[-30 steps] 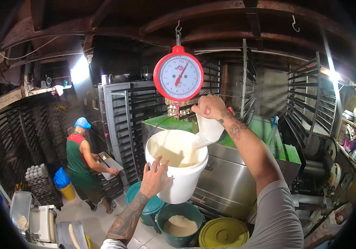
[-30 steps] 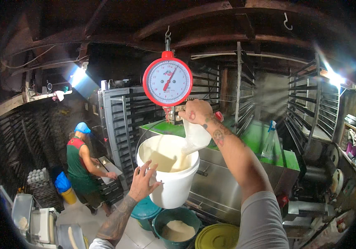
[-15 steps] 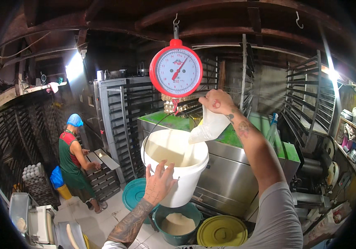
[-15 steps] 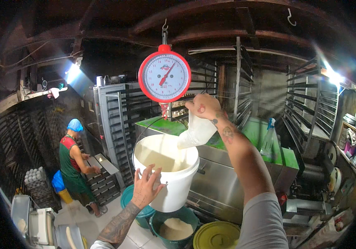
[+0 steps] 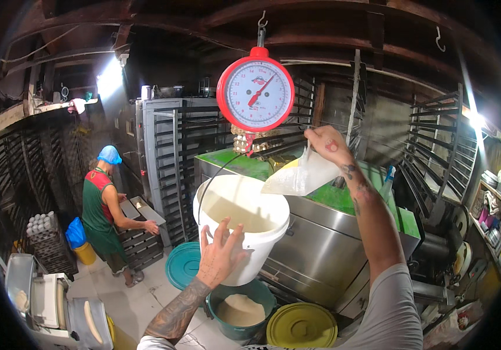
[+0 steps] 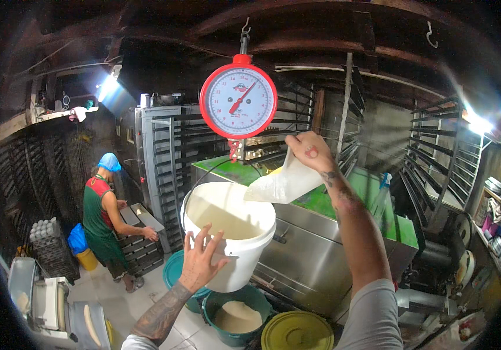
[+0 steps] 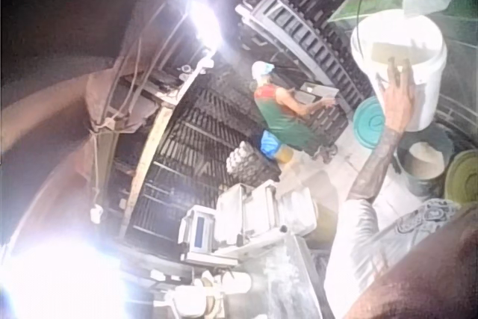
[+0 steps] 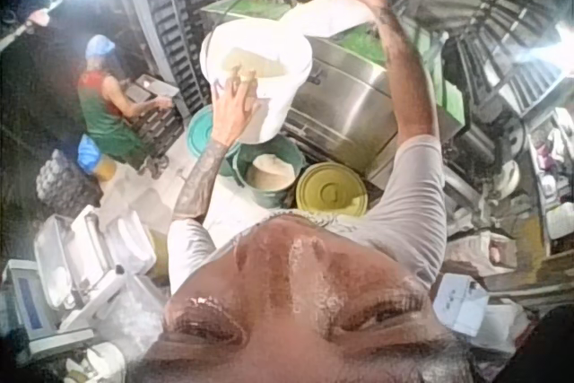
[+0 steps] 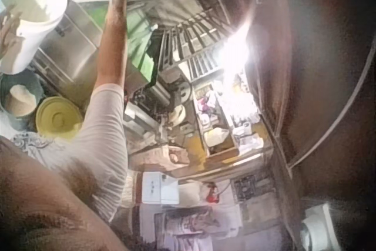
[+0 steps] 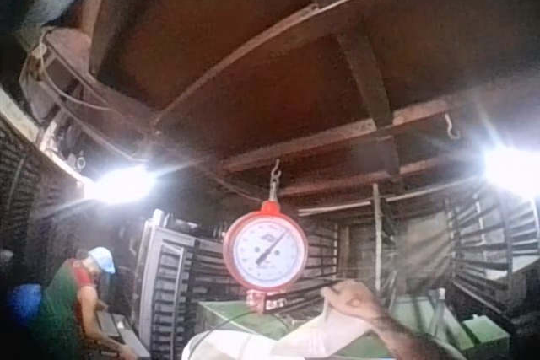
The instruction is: The person scoops flour from bins into a bucket, weighs it on a hanging scale, adds other ingredients from containers weighed on a digital scale, mixes the ingredients in a basin by hand, and feeds portions of dough into a machine.
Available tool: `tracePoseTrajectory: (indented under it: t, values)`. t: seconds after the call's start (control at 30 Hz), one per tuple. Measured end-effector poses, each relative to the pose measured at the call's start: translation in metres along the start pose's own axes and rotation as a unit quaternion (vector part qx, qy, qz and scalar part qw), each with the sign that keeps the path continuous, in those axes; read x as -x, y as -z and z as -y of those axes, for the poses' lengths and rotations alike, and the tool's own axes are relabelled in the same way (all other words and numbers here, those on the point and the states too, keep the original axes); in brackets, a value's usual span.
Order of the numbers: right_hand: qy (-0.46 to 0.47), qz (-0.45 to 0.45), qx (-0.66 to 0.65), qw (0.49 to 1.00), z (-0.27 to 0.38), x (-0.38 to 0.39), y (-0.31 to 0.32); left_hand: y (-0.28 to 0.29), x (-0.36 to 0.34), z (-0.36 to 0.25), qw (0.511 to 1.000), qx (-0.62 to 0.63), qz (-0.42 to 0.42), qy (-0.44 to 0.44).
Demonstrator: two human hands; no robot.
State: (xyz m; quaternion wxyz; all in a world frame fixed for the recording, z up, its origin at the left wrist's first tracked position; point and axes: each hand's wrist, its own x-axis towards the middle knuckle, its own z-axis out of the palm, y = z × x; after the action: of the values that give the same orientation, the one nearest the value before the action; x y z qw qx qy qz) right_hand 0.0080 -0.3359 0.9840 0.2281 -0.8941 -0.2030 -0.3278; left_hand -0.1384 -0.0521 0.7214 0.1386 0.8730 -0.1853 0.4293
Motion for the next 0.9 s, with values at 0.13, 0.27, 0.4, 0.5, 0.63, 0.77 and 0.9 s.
tracePoseTrajectory:
  t: [0.13,0.27,0.4,0.5,0.63,0.77,0.9]
  values:
    - [-0.006,0.029,0.058,0.998,0.031,-0.006,-0.005,0.003,0.001,0.003,1.000,0.000,-0.011,-0.005]
    - [0.026,0.000,0.074,0.997,0.045,-0.005,-0.006,-0.001,-0.001,0.005,1.000,-0.007,-0.015,-0.006]
    - [0.015,0.003,0.078,0.997,0.033,0.001,-0.001,-0.006,-0.001,0.003,1.000,-0.010,0.006,-0.001]
    - [0.034,-0.021,0.081,0.996,0.009,0.015,0.007,-0.005,-0.001,-0.004,1.000,-0.022,-0.014,-0.015]
    - [-0.027,-0.049,-0.028,0.998,-0.032,0.047,0.017,-0.003,0.010,-0.019,0.999,-0.010,-0.032,0.014]
    - [-0.104,-0.125,-0.171,0.972,-0.153,0.095,-0.018,-0.021,0.033,-0.018,0.987,0.079,-0.143,-0.001]
    - [-0.065,-0.168,-0.104,0.978,-0.216,0.169,-0.072,-0.065,0.091,0.023,0.947,0.153,-0.268,0.085]
